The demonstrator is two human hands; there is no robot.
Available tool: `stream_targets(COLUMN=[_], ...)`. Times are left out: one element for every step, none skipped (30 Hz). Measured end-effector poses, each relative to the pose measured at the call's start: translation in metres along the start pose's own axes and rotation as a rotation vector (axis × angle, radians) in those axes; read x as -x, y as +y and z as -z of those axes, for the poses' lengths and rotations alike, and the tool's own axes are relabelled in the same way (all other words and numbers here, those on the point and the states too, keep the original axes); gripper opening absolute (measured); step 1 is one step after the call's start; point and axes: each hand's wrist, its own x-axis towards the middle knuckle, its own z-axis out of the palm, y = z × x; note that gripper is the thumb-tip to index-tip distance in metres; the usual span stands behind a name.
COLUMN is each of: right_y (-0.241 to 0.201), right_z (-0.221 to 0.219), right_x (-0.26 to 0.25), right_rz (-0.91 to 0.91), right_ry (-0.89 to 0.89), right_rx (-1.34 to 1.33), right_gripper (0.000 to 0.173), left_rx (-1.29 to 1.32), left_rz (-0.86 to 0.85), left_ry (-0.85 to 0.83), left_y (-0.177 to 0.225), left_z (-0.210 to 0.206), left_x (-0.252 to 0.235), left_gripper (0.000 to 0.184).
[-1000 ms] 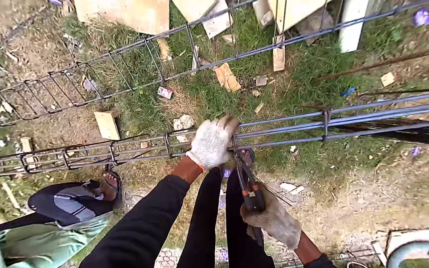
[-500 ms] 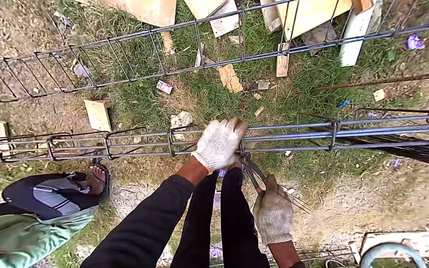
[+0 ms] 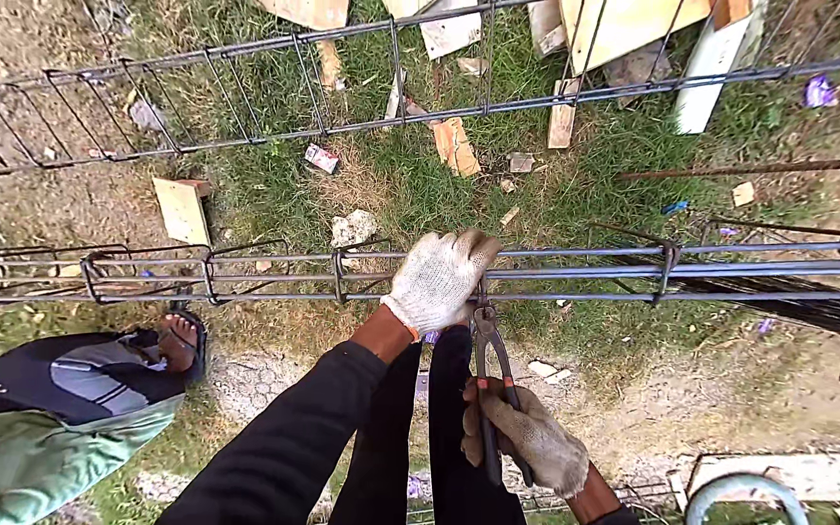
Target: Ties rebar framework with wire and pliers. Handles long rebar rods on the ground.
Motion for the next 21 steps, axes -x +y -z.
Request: stream_targets(right_y=[-0.001,0.0,0.0,0.001,0.001,0.003,0.005,0.008,0.009,0.011,0.015,0.022,0.029,0.034,0.037,0.036,0.028,0.017,0.008,0.001,-0.003], right_z=[-0.004,-0.01,-0.017,-0.022,-0.027,-0.029,-0.028,-0.024,-0.016,-0.005,0.003,0.01,0.015,0.018,0.018,0.018,0.018,0.018,0.015,0.011,0.006], right_x=[0.003,0.006,0.009,0.011,0.011,0.009,0.005,0.002,0.0,-0.004,-0.006,-0.009,-0.015,-0.021,-0.023,-0.023,-0.019,-0.014,-0.008,-0.002,0.002], right_rz=[0.036,0.089,0.149,0.197,0.23,0.233,0.211,0.177,0.146,0.119,0.093,0.078,0.067,0.047,0.03,0.014,-0.004,-0.022,-0.032,-0.024,0.01], right_ry=[0.104,0.213,0.288,0.33,0.348,0.349,0.338,0.299,0.213,0.071,-0.103,-0.292,-0.461,-0.562,-0.584,-0.53,-0.425,-0.291,-0.148,-0.023,0.099], right_rx=[0.083,0.152,0.21,0.264,0.305,0.316,0.307,0.258,0.149,-0.01,-0.19,-0.37,-0.512,-0.577,-0.563,-0.484,-0.361,-0.229,-0.111,-0.001,0.117], right_gripper=[0.034,0.036,0.042,0.051,0.057,0.057,0.057,0.053,0.044,0.034,0.025,0.02,0.017,0.016,0.017,0.022,0.031,0.043,0.056,0.063,0.066], left_rx=[0.001,0.006,0.012,0.013,0.01,0.004,0.001,0.009,0.02,0.03,0.036,0.039,0.03,0.022,0.014,0.009,0.01,0.008,0.01,0.005,-0.001], left_rz=[0.001,0.003,0.003,0.0,-0.003,-0.009,-0.009,-0.003,0.008,0.014,0.016,0.011,0.018,0.033,0.047,0.057,0.06,0.059,0.062,0.06,0.054], left_ry=[-0.006,-0.002,-0.005,-0.01,-0.009,-0.001,-0.004,-0.018,-0.035,-0.035,-0.026,-0.012,-0.007,-0.013,-0.03,-0.052,-0.068,-0.077,-0.082,-0.073,-0.059], left_y=[0.0,0.001,0.002,0.002,0.001,0.0,-0.001,-0.001,0.0,0.001,0.003,0.005,0.006,0.007,0.007,0.006,0.006,0.006,0.006,0.007,0.007], left_z=[0.002,0.004,0.006,0.008,0.009,0.009,0.009,0.009,0.009,0.008,0.008,0.008,0.008,0.009,0.009,0.009,0.01,0.011,0.011,0.011,0.01], left_x=[-0.001,-0.001,-0.002,-0.003,-0.005,-0.005,-0.004,-0.001,0.001,0.0,-0.001,-0.002,-0.003,-0.003,-0.001,0.002,0.002,0.0,-0.002,-0.002,-0.001], left_gripper=[0.086,0.086,0.085,0.084,0.083,0.08,0.08,0.083,0.088,0.089,0.087,0.085,0.084,0.084,0.085,0.085,0.085,0.086,0.086,0.085,0.085])
